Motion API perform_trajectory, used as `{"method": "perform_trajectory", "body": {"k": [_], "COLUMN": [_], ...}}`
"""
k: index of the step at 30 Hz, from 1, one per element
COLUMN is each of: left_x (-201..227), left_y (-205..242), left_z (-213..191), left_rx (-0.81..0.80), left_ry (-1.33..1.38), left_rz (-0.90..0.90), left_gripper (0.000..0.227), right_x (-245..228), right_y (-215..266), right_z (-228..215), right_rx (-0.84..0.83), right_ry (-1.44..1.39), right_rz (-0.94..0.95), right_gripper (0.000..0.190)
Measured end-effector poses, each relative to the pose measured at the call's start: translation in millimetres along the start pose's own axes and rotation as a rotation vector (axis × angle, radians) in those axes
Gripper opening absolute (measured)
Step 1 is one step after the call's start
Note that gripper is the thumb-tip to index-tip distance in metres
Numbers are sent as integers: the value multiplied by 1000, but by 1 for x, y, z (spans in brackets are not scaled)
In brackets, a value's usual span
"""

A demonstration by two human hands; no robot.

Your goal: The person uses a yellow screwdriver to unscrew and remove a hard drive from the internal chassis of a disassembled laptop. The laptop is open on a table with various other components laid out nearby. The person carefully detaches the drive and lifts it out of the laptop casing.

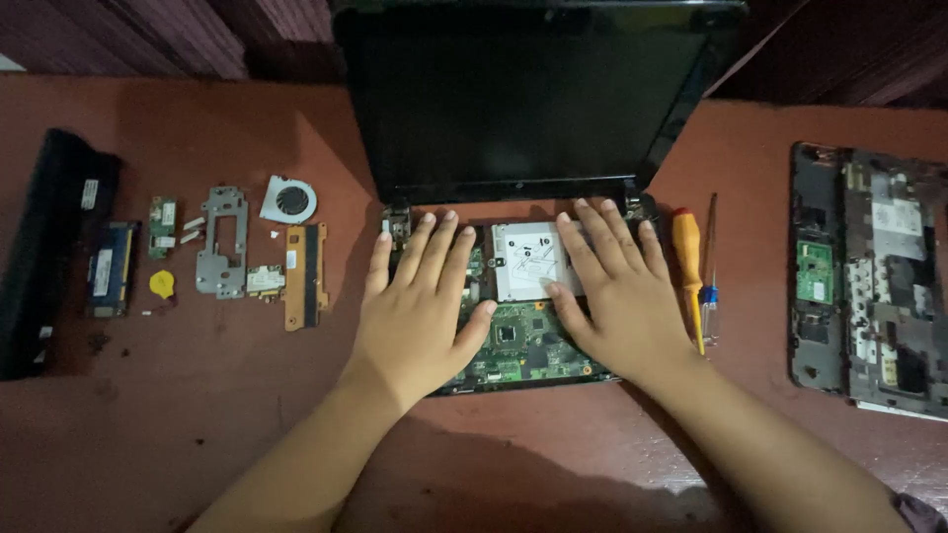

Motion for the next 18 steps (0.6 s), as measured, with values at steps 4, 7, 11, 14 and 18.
{"method": "perform_trajectory", "body": {"k": [4,7,11,14,18], "left_x": [0,-1,-2,-1,-1], "left_y": [0,0,1,-1,-2], "left_z": [0,1,4,-3,-6], "left_rx": [6,15,30,42,13], "left_ry": [5,-4,-20,-61,-97], "left_rz": [-5,-1,11,25,23], "left_gripper": [71,71,70,68,79], "right_x": [1,1,5,15,110], "right_y": [0,1,-1,-5,13], "right_z": [2,2,-5,-50,-69], "right_rx": [-3,-4,18,74,224], "right_ry": [-20,-21,-92,-237,-324], "right_rz": [0,9,1,30,235], "right_gripper": [68,68,62,46,18]}}
Point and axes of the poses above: each hand's wrist, its own y-axis away from the middle knuckle, its own z-axis out of the palm, x = y × z, the point moved 1 cm from there along -y, towards the middle knuckle, and after that the axes turned 2 degrees about z, right-handed, at the moved point
